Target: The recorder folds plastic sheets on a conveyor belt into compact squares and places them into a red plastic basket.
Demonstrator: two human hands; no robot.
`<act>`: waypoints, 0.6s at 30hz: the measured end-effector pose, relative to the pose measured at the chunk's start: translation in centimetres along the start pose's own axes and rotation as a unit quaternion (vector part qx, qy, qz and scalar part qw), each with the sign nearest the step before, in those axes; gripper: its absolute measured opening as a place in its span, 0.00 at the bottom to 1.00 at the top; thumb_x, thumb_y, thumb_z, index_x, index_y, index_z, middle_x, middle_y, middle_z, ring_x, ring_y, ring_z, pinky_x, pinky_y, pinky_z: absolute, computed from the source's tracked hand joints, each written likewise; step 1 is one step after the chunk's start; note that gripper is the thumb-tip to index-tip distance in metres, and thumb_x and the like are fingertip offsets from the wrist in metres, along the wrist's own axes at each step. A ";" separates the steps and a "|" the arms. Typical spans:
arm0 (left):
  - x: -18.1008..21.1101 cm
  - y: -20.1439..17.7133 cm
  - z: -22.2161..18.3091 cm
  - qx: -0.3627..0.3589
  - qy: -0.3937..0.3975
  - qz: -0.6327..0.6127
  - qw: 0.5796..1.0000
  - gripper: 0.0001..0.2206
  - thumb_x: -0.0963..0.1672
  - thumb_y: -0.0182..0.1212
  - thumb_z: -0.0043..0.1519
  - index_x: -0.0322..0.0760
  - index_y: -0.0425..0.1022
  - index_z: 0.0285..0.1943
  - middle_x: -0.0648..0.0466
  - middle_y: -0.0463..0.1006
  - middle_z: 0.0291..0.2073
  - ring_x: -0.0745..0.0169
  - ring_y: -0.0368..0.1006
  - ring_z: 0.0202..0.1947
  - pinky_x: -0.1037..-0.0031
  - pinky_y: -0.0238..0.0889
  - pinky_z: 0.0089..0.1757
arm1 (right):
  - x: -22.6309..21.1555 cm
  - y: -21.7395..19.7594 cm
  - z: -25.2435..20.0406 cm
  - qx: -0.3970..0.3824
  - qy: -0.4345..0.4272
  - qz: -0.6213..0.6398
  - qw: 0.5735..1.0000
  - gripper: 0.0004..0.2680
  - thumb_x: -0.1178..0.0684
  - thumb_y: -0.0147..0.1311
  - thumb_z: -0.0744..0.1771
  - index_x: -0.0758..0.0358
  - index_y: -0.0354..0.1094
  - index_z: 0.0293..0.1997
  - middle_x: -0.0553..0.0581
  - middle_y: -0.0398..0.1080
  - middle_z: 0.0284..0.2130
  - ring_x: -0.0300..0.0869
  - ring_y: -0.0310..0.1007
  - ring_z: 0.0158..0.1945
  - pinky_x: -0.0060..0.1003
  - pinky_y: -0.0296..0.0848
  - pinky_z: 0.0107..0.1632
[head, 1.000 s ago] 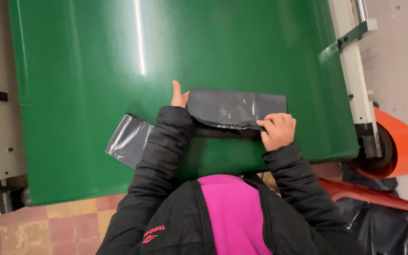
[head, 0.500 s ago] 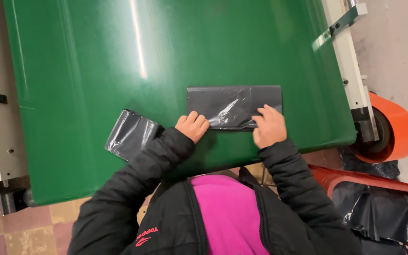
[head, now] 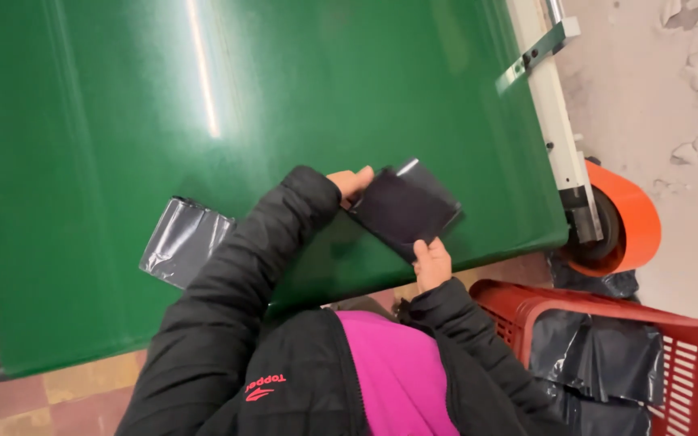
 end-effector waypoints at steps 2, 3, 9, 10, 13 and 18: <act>2.4 2.2 -3.1 0.089 0.095 0.171 0.977 0.27 0.60 0.47 0.63 0.40 0.82 0.47 0.48 0.84 0.37 0.52 0.78 0.37 0.64 0.68 0.39 | -5.7 2.6 0.0 0.011 0.051 0.090 0.995 0.13 0.60 0.45 0.73 0.70 0.64 0.66 0.59 0.74 0.52 0.50 0.69 0.46 0.47 0.64 0.50; 3.3 3.7 -5.0 0.179 0.181 0.330 0.909 0.24 0.58 0.57 0.62 0.35 0.81 0.45 0.43 0.82 0.32 0.44 0.79 0.34 0.59 0.70 0.39 | -8.4 3.8 -0.4 0.021 0.107 0.177 0.978 0.14 0.59 0.43 0.72 0.69 0.61 0.67 0.58 0.74 0.53 0.48 0.69 0.47 0.47 0.65 0.50; 4.3 7.7 -3.2 0.395 0.186 0.389 0.811 0.16 0.52 0.57 0.65 0.35 0.72 0.43 0.45 0.81 0.34 0.38 0.78 0.34 0.52 0.70 0.36 | -0.9 -2.5 1.7 -0.012 0.090 0.253 0.963 0.02 0.59 0.46 0.73 0.65 0.61 0.49 0.58 0.68 0.45 0.47 0.68 0.41 0.45 0.68 0.44; 5.4 8.6 -3.5 0.400 0.182 0.384 0.812 0.16 0.52 0.57 0.65 0.35 0.72 0.43 0.45 0.81 0.34 0.38 0.78 0.34 0.52 0.70 0.36 | -1.8 -2.4 1.4 -0.017 0.095 0.249 0.964 0.02 0.59 0.46 0.73 0.65 0.61 0.49 0.58 0.68 0.45 0.47 0.68 0.41 0.45 0.68 0.44; 7.1 10.0 -4.8 0.496 0.188 0.396 0.749 0.14 0.52 0.64 0.56 0.40 0.76 0.36 0.49 0.80 0.33 0.44 0.78 0.34 0.52 0.71 0.33 | -1.9 -2.8 0.7 -0.016 0.072 0.220 0.973 0.02 0.60 0.47 0.73 0.63 0.61 0.43 0.57 0.68 0.43 0.44 0.69 0.41 0.41 0.72 0.44; 3.4 10.4 -8.2 0.432 0.353 0.439 0.704 0.14 0.52 0.65 0.59 0.40 0.75 0.36 0.47 0.74 0.34 0.47 0.78 0.35 0.59 0.71 0.33 | -8.7 4.9 -1.8 0.130 -0.014 0.040 0.991 0.08 0.60 0.53 0.68 0.60 0.61 0.51 0.53 0.70 0.49 0.40 0.70 0.45 0.39 0.66 0.42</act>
Point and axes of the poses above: each hand's wrist, its own z-axis towards the middle knuckle, its own y-axis out of the palm, x = y × z, the point moved 1 cm from there along z, towards the middle knuckle
